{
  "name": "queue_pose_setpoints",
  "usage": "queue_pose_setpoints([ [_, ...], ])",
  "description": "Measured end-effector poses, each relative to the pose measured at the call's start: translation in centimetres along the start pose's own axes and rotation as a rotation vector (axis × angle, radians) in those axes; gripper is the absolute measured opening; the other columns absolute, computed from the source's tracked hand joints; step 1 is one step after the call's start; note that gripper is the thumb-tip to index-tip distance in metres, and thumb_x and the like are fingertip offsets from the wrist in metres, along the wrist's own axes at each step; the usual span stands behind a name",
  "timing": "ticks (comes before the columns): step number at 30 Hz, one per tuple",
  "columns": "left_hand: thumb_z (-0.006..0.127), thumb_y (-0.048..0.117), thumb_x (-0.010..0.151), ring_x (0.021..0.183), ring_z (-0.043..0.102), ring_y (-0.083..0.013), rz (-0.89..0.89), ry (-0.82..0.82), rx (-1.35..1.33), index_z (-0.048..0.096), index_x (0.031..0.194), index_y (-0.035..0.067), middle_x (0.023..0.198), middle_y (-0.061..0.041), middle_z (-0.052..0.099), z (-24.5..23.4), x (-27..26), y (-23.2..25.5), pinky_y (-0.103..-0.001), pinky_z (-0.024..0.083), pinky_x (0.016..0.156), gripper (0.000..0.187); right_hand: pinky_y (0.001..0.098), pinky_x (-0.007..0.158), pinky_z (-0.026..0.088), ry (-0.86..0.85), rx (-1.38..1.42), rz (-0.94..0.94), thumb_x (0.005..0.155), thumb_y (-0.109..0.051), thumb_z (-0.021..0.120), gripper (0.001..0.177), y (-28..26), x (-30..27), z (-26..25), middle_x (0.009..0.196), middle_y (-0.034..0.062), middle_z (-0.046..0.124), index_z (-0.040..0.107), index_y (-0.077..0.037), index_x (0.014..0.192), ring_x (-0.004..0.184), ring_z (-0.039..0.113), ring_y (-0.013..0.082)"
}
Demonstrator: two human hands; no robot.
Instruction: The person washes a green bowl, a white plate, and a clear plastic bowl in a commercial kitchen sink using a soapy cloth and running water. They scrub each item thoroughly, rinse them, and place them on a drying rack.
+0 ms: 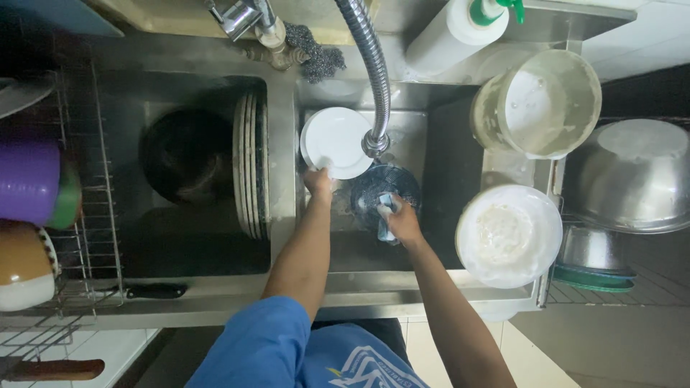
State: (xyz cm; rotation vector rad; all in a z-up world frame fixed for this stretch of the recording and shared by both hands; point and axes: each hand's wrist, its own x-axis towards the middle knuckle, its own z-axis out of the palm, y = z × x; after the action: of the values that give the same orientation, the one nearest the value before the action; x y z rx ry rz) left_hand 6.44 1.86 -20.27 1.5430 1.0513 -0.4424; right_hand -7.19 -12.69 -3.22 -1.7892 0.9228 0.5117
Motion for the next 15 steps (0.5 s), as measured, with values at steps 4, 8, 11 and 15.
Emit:
queue_pose_setpoints([
  [4,0.069,0.003,0.089,0.109,0.072,-0.0474,-0.005,0.012,0.060,0.064,0.130,-0.013,0.117,-0.033,0.070,0.7,-0.3,-0.1,-0.056,0.067,0.081,0.044,0.0557,0.113,0.047,-0.024,-0.001,0.024,0.096,-0.019,0.073,0.050,-1.7,-1.0,-0.2,0.134,0.0217,0.071,0.066,-0.011,0.144,0.135,0.061,0.0396],
  [8,0.070,0.008,0.093,0.125,0.064,-0.0482,-0.059,0.018,-0.054,0.056,0.137,-0.013,0.129,-0.034,0.066,1.1,-1.0,-0.5,-0.060,0.063,0.092,0.051,0.0568,0.116,0.044,-0.038,0.009,0.007,0.097,-0.017,0.071,0.050,-0.4,0.2,0.1,0.137,0.0240,0.069,0.064,-0.008,0.146,0.138,0.058,0.0419],
  [11,0.070,0.007,0.091,0.118,0.069,-0.0458,-0.044,0.041,-0.006,0.063,0.131,-0.011,0.122,-0.030,0.070,1.5,-0.4,-1.4,-0.057,0.064,0.090,0.044,0.0555,0.115,0.045,-0.044,0.039,0.012,0.097,-0.018,0.072,0.051,0.5,0.7,0.4,0.137,0.0199,0.070,0.064,-0.014,0.147,0.137,0.060,0.0388],
  [15,0.072,0.002,0.086,0.114,0.070,-0.0481,-0.053,0.076,-0.171,0.065,0.127,-0.009,0.119,-0.031,0.069,0.4,-0.2,-1.2,-0.061,0.066,0.081,0.042,0.0577,0.114,0.045,-0.059,0.062,0.002,0.098,-0.016,0.071,0.049,1.0,1.4,0.4,0.135,0.0216,0.070,0.064,-0.013,0.147,0.135,0.061,0.0416],
])
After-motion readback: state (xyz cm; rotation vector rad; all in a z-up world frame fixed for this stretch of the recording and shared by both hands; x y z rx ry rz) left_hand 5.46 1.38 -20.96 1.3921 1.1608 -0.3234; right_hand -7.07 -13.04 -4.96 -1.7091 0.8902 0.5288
